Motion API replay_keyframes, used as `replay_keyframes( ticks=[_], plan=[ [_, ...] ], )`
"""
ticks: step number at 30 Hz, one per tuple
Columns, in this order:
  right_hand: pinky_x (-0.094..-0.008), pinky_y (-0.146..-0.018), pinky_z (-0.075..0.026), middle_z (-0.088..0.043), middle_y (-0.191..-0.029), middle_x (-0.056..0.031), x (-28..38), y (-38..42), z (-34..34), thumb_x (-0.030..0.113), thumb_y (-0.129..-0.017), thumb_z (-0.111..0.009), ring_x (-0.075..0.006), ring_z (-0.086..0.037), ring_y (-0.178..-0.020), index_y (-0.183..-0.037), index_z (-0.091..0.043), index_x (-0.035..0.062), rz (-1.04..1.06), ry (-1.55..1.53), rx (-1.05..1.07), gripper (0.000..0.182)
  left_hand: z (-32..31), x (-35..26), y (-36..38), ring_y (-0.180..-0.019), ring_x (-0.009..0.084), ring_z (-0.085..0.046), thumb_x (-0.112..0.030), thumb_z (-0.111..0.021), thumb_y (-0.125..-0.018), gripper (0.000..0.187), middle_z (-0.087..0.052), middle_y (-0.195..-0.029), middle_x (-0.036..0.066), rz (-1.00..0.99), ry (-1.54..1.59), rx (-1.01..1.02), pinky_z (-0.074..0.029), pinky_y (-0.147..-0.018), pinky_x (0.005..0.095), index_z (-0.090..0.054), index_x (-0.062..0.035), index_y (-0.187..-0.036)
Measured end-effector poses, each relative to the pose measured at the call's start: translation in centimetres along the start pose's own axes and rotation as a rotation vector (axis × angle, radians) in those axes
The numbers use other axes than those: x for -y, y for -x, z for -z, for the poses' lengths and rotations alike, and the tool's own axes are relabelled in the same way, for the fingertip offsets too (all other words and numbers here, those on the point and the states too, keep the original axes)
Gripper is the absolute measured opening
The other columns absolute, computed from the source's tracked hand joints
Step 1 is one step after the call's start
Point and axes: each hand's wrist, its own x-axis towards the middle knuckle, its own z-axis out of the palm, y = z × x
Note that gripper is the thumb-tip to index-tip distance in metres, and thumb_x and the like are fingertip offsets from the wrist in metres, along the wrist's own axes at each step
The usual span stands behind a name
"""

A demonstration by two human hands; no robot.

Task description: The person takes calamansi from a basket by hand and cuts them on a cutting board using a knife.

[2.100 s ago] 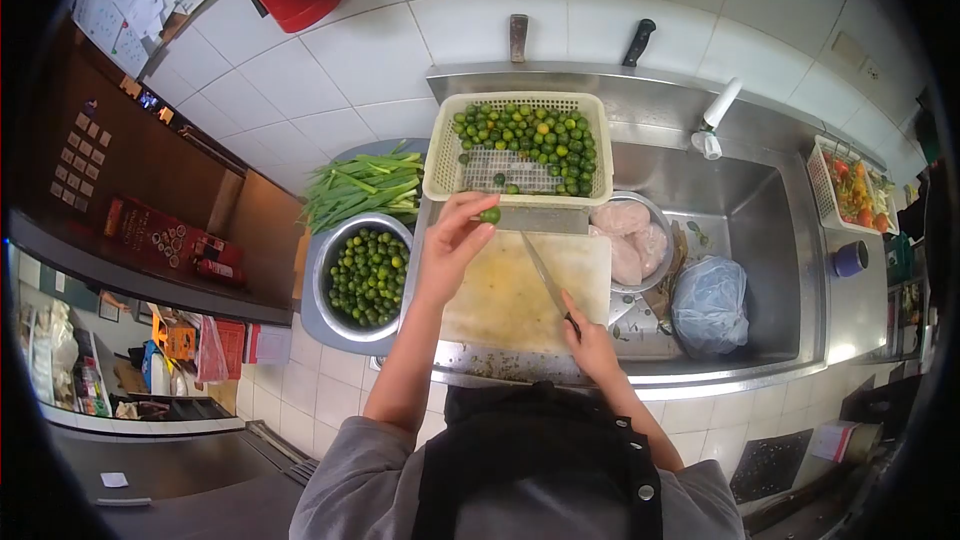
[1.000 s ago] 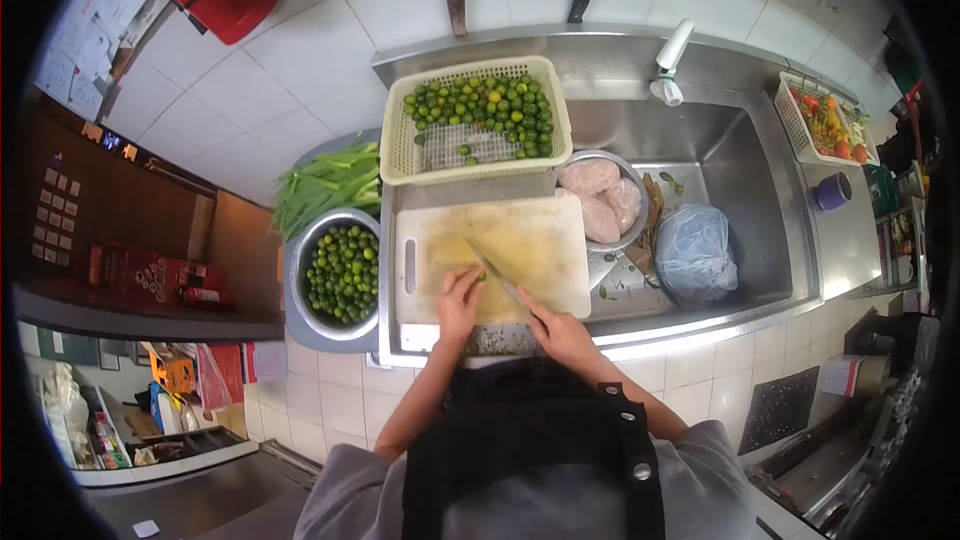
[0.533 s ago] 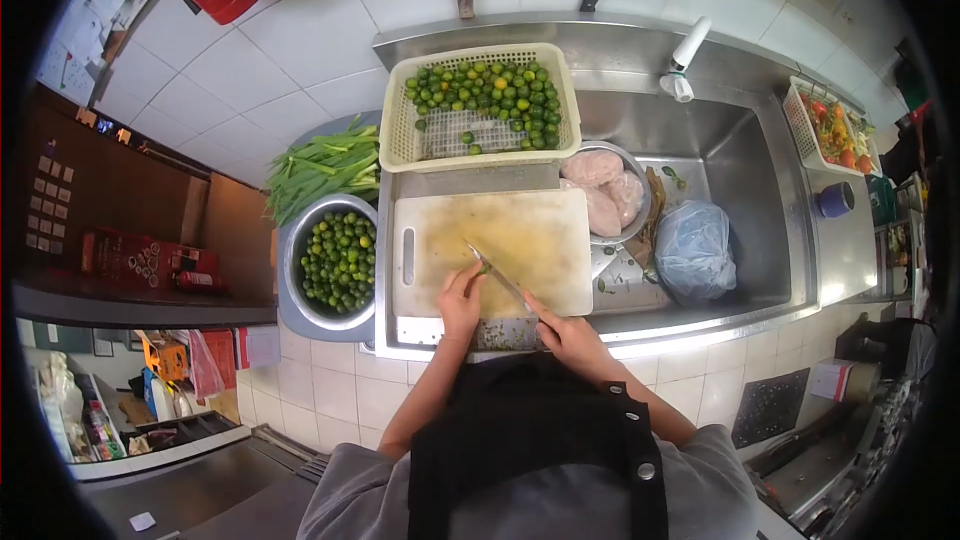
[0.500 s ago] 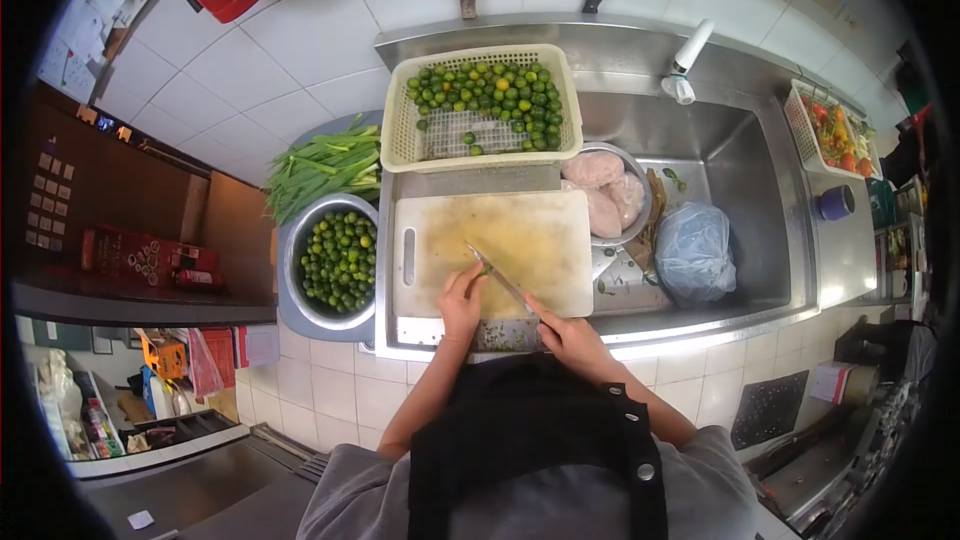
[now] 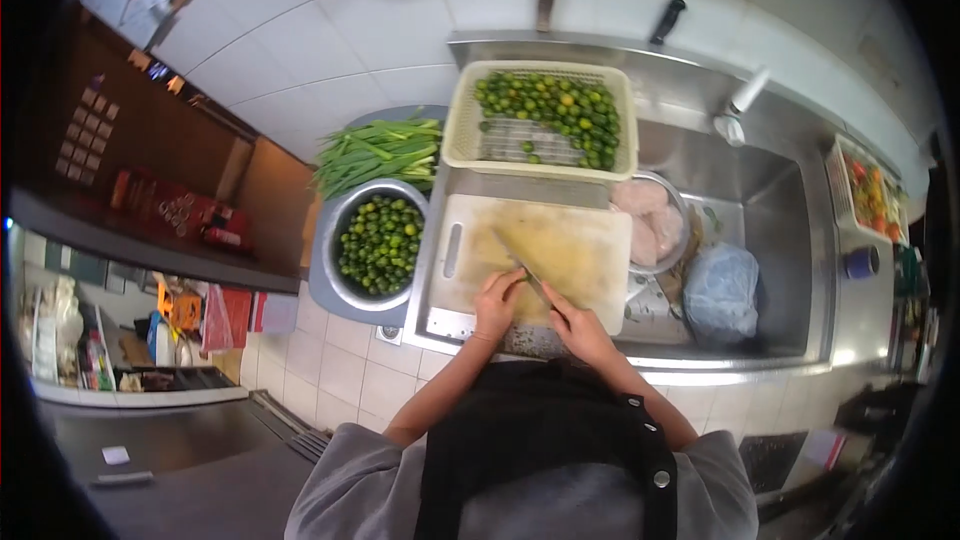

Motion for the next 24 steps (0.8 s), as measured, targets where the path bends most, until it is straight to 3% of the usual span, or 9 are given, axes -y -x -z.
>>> replay_keyframes(
  ticks=[2,7,8,10,12,16,21,23,24],
  plan=[
    [-0.0498,-0.074,-0.053,-0.068,-0.092,-0.0302,1.2,0.2,1.1,0.017,-0.100,-0.057,-0.0465,-0.067,-0.083,-0.156,-0.040,0.0246,0.009,-0.018,-0.015,0.060,0.5,-0.4,-0.4,-0.097,0.0301,-0.070,0.002,-0.074,-0.084,0.026,-0.072,-0.104,0.012,0.108,0.104,-0.005,-0.056,-0.085,0.0370,-0.075,-0.0060,-0.109],
    [-0.0487,-0.076,-0.052,-0.067,-0.090,-0.0309,2.6,1.1,4.2,0.012,-0.099,-0.059,-0.0479,-0.067,-0.085,-0.156,-0.041,0.0241,-0.124,-0.108,-0.098,0.061,8.8,2.4,-4.9,-0.096,0.0299,-0.069,0.005,-0.072,-0.081,0.030,-0.072,-0.107,0.011,-0.122,-0.255,-0.379,-0.054,-0.086,0.0385,-0.072,-0.0057,-0.109],
    [-0.0487,-0.076,-0.052,-0.067,-0.090,-0.0309,1.6,1.4,4.2,0.012,-0.099,-0.059,-0.0479,-0.067,-0.085,-0.156,-0.041,0.0241,-0.128,-0.103,-0.108,0.061,10.5,2.9,-5.6,-0.104,0.0316,-0.066,0.004,-0.074,-0.080,0.034,-0.068,-0.116,0.013,0.097,-0.173,-0.339,-0.051,-0.094,0.0412,-0.071,-0.0061,-0.113],
    [-0.0492,-0.076,-0.052,-0.068,-0.094,-0.0300,-0.9,1.8,3.8,0.014,-0.099,-0.060,-0.0480,-0.066,-0.085,-0.156,-0.041,0.0254,-0.089,-0.025,-0.112,0.061,11.8,1.3,-8.4,-0.123,0.0341,-0.055,0.003,-0.074,-0.082,0.041,-0.058,-0.134,0.017,0.065,-0.435,-0.415,-0.045,-0.105,0.0423,-0.070,-0.0076,-0.121],
    [-0.0495,-0.076,-0.052,-0.068,-0.094,-0.0297,-0.5,2.0,4.3,0.015,-0.099,-0.060,-0.0480,-0.067,-0.086,-0.156,-0.041,0.0260,-0.151,0.021,-0.068,0.061,11.7,1.0,-11.5,-0.131,0.0367,-0.048,0.001,-0.074,-0.083,0.043,-0.055,-0.139,0.017,0.027,-0.355,-0.364,-0.040,-0.108,0.0489,-0.071,-0.0115,-0.124],
    [-0.0511,-0.077,-0.053,-0.069,-0.092,-0.0297,-0.7,1.9,3.8,0.017,-0.099,-0.059,-0.0481,-0.067,-0.087,-0.155,-0.042,0.0282,-0.122,0.002,-0.111,0.060,6.5,-0.8,-20.7,-0.105,0.0345,-0.065,-0.004,-0.069,-0.089,0.027,-0.066,-0.121,0.017,-0.107,-0.036,-0.008,-0.053,-0.091,0.0429,-0.072,-0.0057,-0.116],
    [-0.0507,-0.074,-0.053,-0.068,-0.086,-0.0287,-1.0,2.0,3.7,0.019,-0.099,-0.060,-0.0469,-0.067,-0.080,-0.154,-0.043,0.0305,-0.125,0.050,-0.127,0.059,-5.4,4.4,-30.1,-0.087,0.0322,-0.071,-0.014,-0.073,-0.090,0.023,-0.074,-0.098,0.014,-0.188,-0.223,0.387,-0.057,-0.081,0.0405,-0.074,-0.0063,-0.112],
    [-0.0484,-0.071,-0.053,-0.068,-0.086,-0.0275,-0.1,1.9,4.1,0.021,-0.100,-0.061,-0.0457,-0.068,-0.077,-0.154,-0.043,0.0319,-0.197,0.127,-0.086,0.058,-7.2,4.0,-31.2,-0.089,0.0295,-0.072,-0.018,-0.075,-0.089,0.024,-0.075,-0.094,0.014,0.121,-0.361,0.704,-0.058,-0.082,0.0421,-0.074,-0.0072,-0.110],
    [-0.0484,-0.071,-0.053,-0.068,-0.086,-0.0275,0.0,1.9,4.1,0.021,-0.100,-0.061,-0.0457,-0.068,-0.077,-0.154,-0.043,0.0319,-0.203,0.133,-0.094,0.058,-7.9,3.8,-31.7,-0.089,0.0295,-0.072,-0.018,-0.075,-0.089,0.024,-0.075,-0.094,0.014,0.112,-0.353,0.708,-0.058,-0.082,0.0421,-0.074,-0.0072,-0.110]
  ],
)
